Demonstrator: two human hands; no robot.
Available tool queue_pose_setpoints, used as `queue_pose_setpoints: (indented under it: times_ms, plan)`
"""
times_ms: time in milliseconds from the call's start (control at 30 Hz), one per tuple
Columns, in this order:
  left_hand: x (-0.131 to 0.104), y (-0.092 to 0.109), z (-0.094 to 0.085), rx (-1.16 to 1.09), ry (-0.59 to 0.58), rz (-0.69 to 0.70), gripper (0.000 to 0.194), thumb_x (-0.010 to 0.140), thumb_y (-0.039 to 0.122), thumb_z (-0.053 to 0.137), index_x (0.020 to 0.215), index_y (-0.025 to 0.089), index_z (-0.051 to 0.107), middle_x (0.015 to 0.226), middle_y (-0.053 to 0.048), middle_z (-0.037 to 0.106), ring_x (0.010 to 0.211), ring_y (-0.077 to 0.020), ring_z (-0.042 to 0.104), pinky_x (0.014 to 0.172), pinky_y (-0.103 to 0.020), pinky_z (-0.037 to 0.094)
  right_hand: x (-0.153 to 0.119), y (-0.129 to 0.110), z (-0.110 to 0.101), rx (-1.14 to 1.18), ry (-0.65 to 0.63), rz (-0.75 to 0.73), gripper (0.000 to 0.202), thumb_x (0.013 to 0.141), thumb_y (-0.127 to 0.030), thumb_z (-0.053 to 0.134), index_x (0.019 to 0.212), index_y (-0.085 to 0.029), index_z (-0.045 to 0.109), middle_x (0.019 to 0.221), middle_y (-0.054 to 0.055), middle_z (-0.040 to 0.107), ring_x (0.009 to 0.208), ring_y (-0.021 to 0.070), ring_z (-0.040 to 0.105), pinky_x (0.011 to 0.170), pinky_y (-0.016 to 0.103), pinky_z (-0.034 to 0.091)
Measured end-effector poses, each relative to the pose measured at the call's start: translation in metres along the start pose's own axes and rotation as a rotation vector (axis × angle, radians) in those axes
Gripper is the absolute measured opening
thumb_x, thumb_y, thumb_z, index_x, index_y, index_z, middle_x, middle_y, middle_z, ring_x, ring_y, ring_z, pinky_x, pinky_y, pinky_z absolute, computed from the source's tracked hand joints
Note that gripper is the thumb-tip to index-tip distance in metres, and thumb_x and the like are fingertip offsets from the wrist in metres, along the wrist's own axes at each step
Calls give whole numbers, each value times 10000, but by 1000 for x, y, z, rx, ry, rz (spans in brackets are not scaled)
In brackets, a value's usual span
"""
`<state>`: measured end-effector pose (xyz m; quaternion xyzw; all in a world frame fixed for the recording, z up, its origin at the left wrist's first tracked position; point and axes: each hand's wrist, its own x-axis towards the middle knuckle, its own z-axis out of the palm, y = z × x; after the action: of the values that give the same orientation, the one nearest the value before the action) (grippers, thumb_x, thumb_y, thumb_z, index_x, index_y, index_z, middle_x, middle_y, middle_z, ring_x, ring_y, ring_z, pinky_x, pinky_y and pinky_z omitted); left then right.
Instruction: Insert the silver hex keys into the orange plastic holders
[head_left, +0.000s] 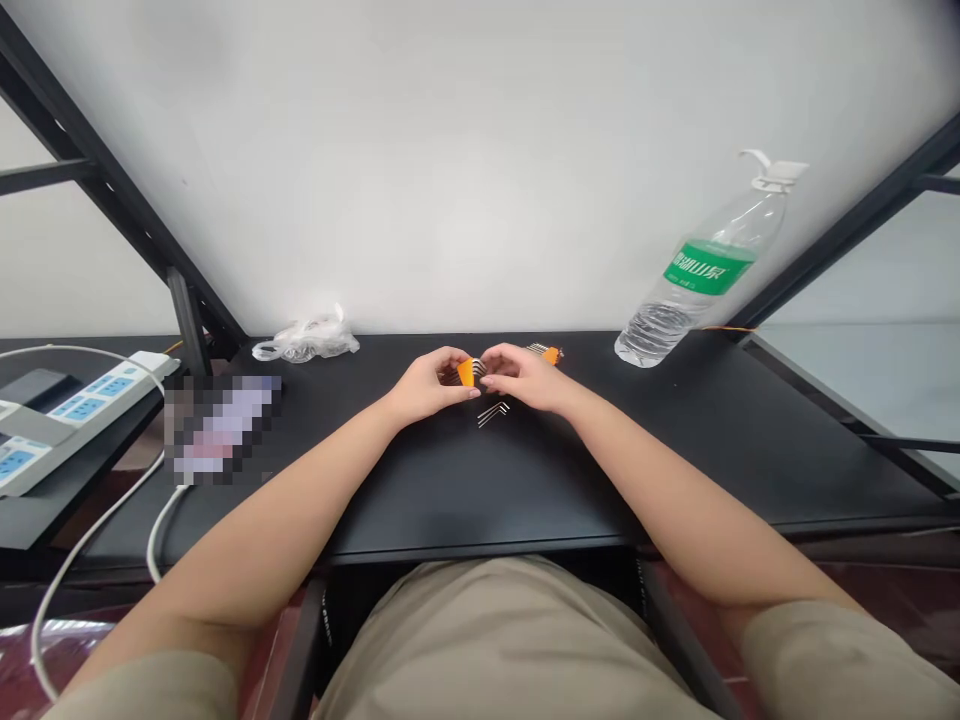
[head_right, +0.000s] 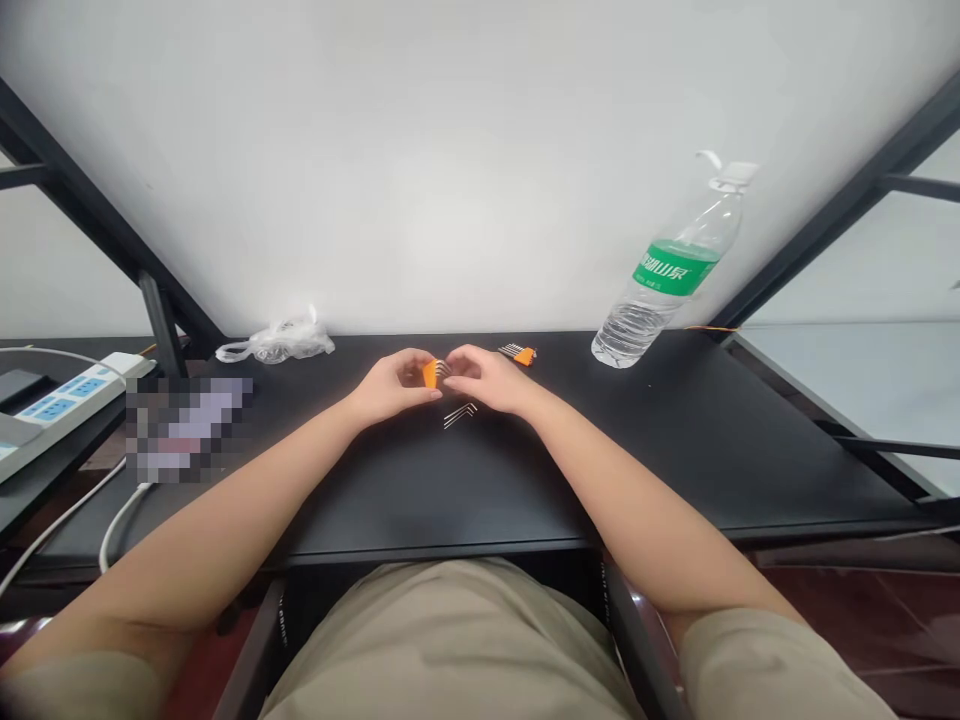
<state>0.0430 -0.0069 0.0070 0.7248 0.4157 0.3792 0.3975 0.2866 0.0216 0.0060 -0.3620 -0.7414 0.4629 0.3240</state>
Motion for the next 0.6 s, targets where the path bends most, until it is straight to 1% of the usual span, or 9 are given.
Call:
queue_pose_setpoints:
  times_ms: [33,67,100,200,267,333,400,500,600]
  plan:
    - [0,-1,-1,55,21,4,538,726,422,873,1168,205,657,1119,-64,736,1001,-220,700,958,-426,569,-1,1,-8,-170,3,-27,274,864,-413,747,1071,-244,686,1023,40,711,883,204,673,812,388,555]
    - [0,-3,-2,106,40,7,535,725,425,871,1166,213,655,1125,-57,734,1003,-221,697,963,-429,567,-2,2,-16,-318,-25,-56,217,870,-398,726,1016,-239,705,1014,40,702,891,206,657,816,382,536]
    - [0,-4,-2,149,54,8,531,724,426,869,1164,219,654,1127,-52,733,1005,-222,696,966,-431,566,-4,2,-23,-429,-86,-73,177,876,-374,705,988,-238,723,1027,44,694,901,207,648,818,374,522]
    - [-1,-7,-4,215,59,7,513,729,420,862,1155,229,649,1126,-42,734,1005,-222,697,952,-420,571,-6,4,-34,-582,-258,-68,138,875,-288,658,964,-244,754,1069,53,680,856,190,639,761,337,501]
    - [-1,-9,-5,238,58,8,504,734,421,858,1152,231,649,1120,-38,736,996,-217,697,937,-406,573,-6,4,-33,-619,-310,-58,124,868,-245,639,919,-244,753,1061,52,674,800,174,632,708,317,487]
    - [-1,-9,-6,261,61,12,504,742,434,853,1156,232,649,1116,-36,736,987,-213,696,928,-398,574,-5,5,-28,-648,-317,-54,82,844,-213,653,847,-236,732,1014,48,671,748,165,619,664,306,466]
    - [0,-10,-6,280,61,15,512,744,443,850,1164,232,648,1111,-34,736,984,-213,695,925,-395,574,-6,5,-23,-680,-287,-30,39,794,-188,701,789,-227,697,948,44,667,688,158,595,616,301,437]
    - [0,-11,-6,301,58,20,522,748,445,846,1179,230,644,1118,-36,734,991,-217,695,927,-394,574,-7,6,-19,-745,-232,17,108,733,-178,758,755,-223,663,889,45,663,612,150,555,548,306,390]
    - [0,-12,-5,321,59,35,530,755,452,840,1195,229,645,1145,-44,730,1018,-224,692,948,-400,569,-7,6,-16,-797,-210,19,122,721,-190,771,748,-226,658,867,52,672,592,153,545,522,312,362]
